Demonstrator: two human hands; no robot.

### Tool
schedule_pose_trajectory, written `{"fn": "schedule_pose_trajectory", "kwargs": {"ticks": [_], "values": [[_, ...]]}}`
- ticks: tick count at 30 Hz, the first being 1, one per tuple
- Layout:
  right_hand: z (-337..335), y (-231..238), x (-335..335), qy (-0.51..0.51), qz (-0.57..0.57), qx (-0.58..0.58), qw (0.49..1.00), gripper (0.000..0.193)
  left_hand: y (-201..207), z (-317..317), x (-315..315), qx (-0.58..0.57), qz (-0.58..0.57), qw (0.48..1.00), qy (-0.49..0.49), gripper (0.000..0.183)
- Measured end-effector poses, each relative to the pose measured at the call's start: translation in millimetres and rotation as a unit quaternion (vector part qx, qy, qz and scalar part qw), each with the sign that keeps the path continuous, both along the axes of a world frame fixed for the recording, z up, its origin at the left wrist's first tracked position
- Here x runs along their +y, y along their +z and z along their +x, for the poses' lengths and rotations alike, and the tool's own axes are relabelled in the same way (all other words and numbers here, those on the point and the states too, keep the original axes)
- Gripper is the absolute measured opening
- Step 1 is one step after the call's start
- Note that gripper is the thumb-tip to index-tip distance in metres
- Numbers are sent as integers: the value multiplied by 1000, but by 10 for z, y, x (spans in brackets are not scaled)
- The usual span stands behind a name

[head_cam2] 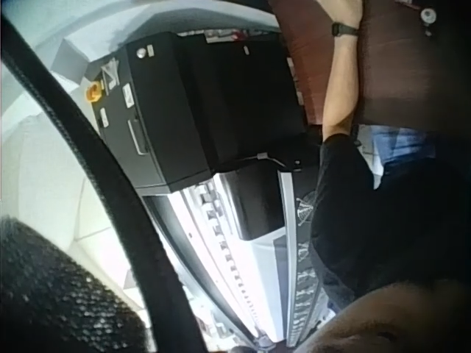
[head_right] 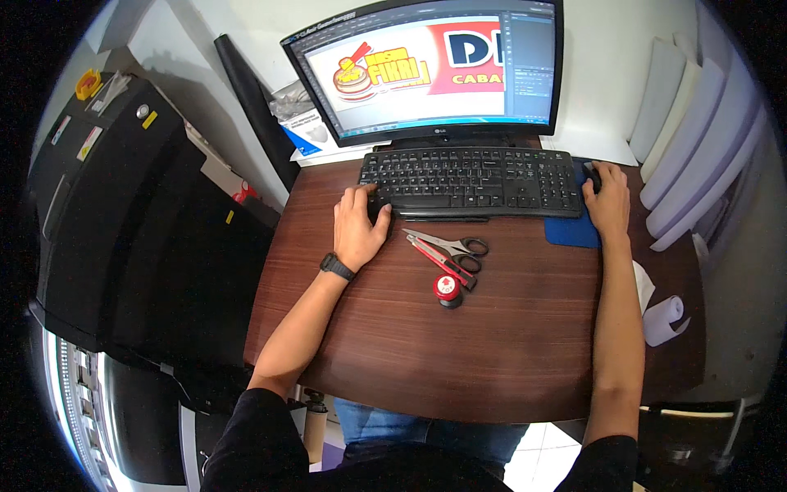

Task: Creating and editing a logo or banner design using graphic software on a computer.

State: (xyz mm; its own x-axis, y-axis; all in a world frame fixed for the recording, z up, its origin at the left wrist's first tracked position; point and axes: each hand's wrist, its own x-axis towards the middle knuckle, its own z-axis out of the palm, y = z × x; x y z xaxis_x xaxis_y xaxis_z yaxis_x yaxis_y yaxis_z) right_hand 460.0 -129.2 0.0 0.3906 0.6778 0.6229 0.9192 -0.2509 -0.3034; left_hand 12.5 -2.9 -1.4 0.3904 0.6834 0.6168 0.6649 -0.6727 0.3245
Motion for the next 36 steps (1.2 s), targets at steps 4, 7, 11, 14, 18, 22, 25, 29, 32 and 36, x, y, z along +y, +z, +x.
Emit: {"fn": "schedule_pose_trajectory", "kwargs": {"ticks": [4,7,11,14,18,22,25,29,32,36], "values": [[28,-72,4,-1,9,-4,1000,37,-66,32,14,-12,22,999,39,46],[42,-45,-28,-8,11,5,1000,38,31,59,-46,85,38,996,15,50],[13,-33,16,-5,2,7,1000,38,283,77,44,281,5,960,5,69],[54,-44,31,-5,9,2,1000,39,531,237,110,321,-46,946,-16,76],[52,-67,-9,-2,14,12,1000,39,642,450,241,437,-109,893,-5,90],[44,-75,-3,-8,5,19,1000,39,761,454,279,457,-73,886,-31,90],[50,-59,-8,-10,2,17,1000,39,788,383,265,341,-42,937,-60,77],[68,-56,3,-10,3,10,1000,37,666,155,237,184,11,981,-57,56],[52,-38,-6,-4,1,16,1000,35,512,-77,241,122,29,991,-56,53],[-22,-13,6,0,0,7,1000,35,224,-399,308,80,28,996,-40,53]]}}
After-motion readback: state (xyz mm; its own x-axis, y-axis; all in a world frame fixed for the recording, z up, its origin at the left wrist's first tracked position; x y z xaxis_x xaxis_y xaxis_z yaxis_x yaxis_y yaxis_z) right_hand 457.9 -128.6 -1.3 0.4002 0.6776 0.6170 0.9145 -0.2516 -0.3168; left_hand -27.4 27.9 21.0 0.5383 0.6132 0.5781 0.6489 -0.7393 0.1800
